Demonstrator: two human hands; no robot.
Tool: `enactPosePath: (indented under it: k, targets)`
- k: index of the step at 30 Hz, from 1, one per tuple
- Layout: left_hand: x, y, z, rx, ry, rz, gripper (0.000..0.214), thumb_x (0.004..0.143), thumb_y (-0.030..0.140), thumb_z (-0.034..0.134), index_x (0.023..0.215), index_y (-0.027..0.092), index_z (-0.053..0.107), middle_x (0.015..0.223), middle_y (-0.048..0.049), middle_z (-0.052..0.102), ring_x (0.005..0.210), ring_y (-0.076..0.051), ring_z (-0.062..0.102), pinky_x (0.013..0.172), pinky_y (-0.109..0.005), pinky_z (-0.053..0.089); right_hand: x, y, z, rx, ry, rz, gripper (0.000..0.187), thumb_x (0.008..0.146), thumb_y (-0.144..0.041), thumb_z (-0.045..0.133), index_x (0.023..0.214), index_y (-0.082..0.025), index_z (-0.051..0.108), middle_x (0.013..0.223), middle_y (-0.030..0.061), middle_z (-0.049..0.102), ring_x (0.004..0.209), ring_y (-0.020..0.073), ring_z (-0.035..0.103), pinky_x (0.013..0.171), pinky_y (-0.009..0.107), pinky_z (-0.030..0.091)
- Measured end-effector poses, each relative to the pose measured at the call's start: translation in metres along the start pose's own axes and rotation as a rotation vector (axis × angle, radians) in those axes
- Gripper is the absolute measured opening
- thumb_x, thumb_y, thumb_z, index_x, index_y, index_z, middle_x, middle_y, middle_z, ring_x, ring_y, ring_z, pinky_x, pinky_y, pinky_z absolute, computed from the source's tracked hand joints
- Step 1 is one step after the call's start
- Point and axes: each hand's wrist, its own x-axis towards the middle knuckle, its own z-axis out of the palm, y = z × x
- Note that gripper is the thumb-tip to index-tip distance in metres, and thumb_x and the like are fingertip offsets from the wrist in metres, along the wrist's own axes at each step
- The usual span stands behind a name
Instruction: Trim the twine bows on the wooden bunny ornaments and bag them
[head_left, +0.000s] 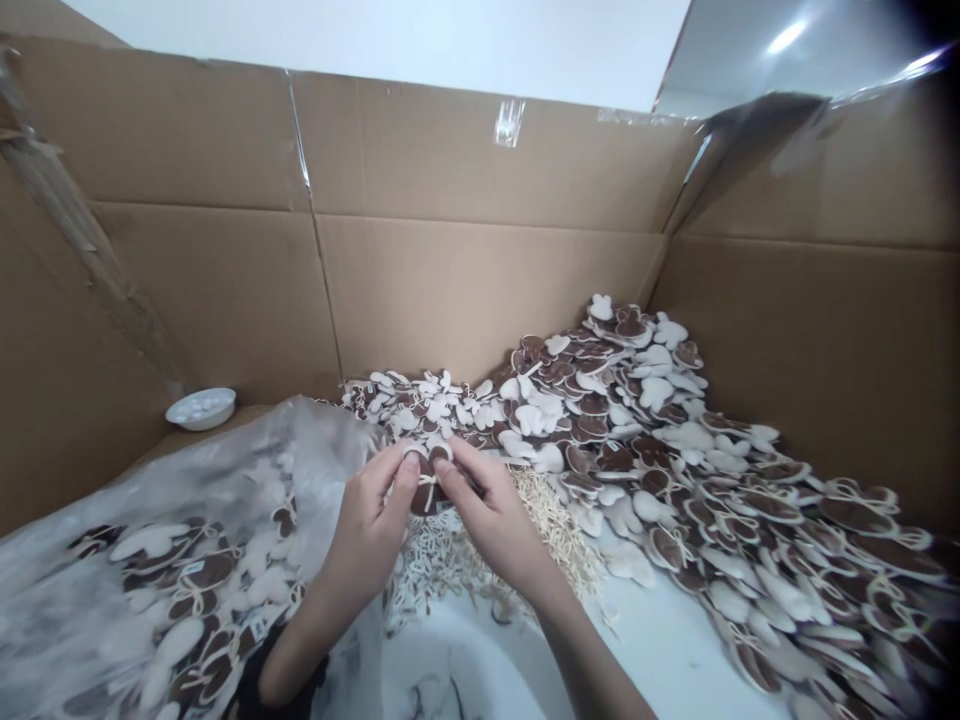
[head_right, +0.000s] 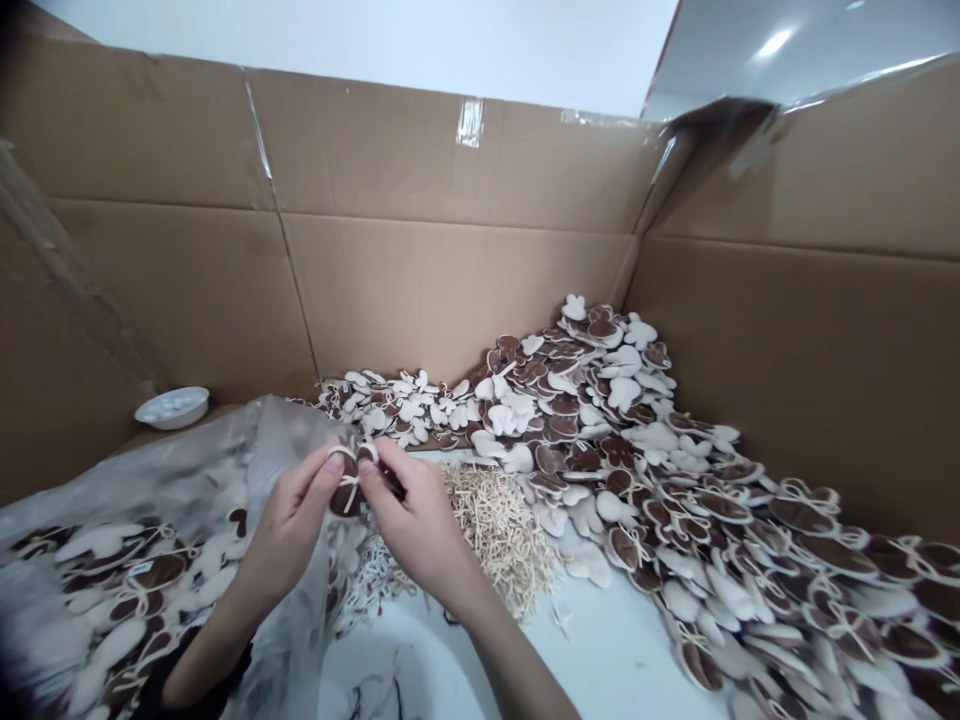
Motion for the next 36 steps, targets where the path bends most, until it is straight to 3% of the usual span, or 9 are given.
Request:
enactPosePath:
  k: [4,10,13,18,21,25,31,36]
  targets:
    - [-0.003,0.0,0.004,-0.13,0.123,0.014,0.031,0.094,0.034,0.041,0.068,0.02,0.048,0.065,0.0032,0.049,0.063,-0.012,0.046,0.061,-0.023,0.038,-0.001,0.002,0.011,0.267,0.081,0.001,0.023,0.093,-0.035,0.047,0.075,-0.021,0.047,0.07,-0.0026,0.043,0.063,0.0125,0.04,0.057,0.025,0.034]
    - [-0.003,-0.005,0.016,-0.606,0.248,-0.318,0.028,0.08,0.043,0.06,0.095,0.019,0.059,0.094,-0.003,0.066,0.088,-0.019,0.062,0.075,-0.026,0.05,-0.002,0.013,0.023,0.542,0.124,0.006,0.023,0.089,-0.034,0.055,0.071,-0.02,0.049,0.068,-0.0027,0.043,0.062,0.0114,0.039,0.056,0.022,0.035]
    - [-0.003,-0.008,0.017,-0.682,0.198,-0.377,0.032,0.078,0.044,0.06,0.096,0.018,0.059,0.104,-0.0068,0.066,0.099,-0.024,0.061,0.08,-0.032,0.051,0.0,0.016,0.02,0.612,0.086,0.046,0.021,0.087,-0.034,0.055,0.072,-0.021,0.051,0.066,-0.003,0.042,0.058,0.0112,0.037,0.051,0.021,0.032]
    - [0.0,-0.008,0.005,-0.376,0.068,-0.289,0.033,0.086,0.047,0.05,0.099,0.02,0.062,0.117,-0.0068,0.061,0.116,-0.025,0.05,0.093,-0.032,0.042,0.003,0.005,0.006,0.313,0.14,0.036,0.025,0.087,-0.032,0.052,0.066,-0.02,0.046,0.065,-0.0027,0.042,0.059,0.0122,0.038,0.056,0.024,0.034]
    - [0.0,-0.002,0.001,-0.128,-0.095,-0.064,0.032,0.093,0.044,0.038,0.091,0.02,0.059,0.097,-0.0055,0.062,0.094,-0.022,0.055,0.081,-0.032,0.043,0.002,-0.002,0.002,0.148,0.157,0.03,0.03,0.089,-0.034,0.051,0.064,-0.02,0.042,0.059,-0.0047,0.036,0.055,0.0117,0.033,0.052,0.024,0.029]
    - [0.0,0.001,0.002,0.103,-0.071,0.059,0.029,0.095,0.038,0.037,0.078,0.02,0.05,0.078,-0.0017,0.054,0.074,-0.018,0.051,0.069,-0.03,0.04,0.002,-0.002,0.003,0.161,0.113,0.024,0.031,0.094,-0.039,0.043,0.069,-0.021,0.042,0.064,-0.0039,0.038,0.057,0.0121,0.035,0.052,0.025,0.031]
    - [-0.003,-0.005,0.004,0.028,0.036,0.005,0.037,0.098,0.042,0.028,0.074,0.02,0.047,0.073,-0.0008,0.053,0.069,-0.018,0.051,0.066,-0.03,0.04,0.001,0.001,0.005,-0.076,0.014,-0.017,0.023,0.092,-0.036,0.047,0.075,-0.022,0.043,0.061,-0.0046,0.04,0.054,0.0127,0.037,0.052,0.027,0.028]
    - [-0.003,-0.003,0.002,-0.227,0.017,-0.11,0.039,0.096,0.048,0.035,0.11,0.019,0.056,0.115,-0.0077,0.061,0.111,-0.023,0.053,0.09,-0.031,0.04,0.001,0.002,0.005,-0.023,-0.043,-0.027,0.023,0.094,-0.036,0.043,0.075,-0.023,0.044,0.06,-0.0041,0.041,0.055,0.014,0.038,0.055,0.028,0.033]
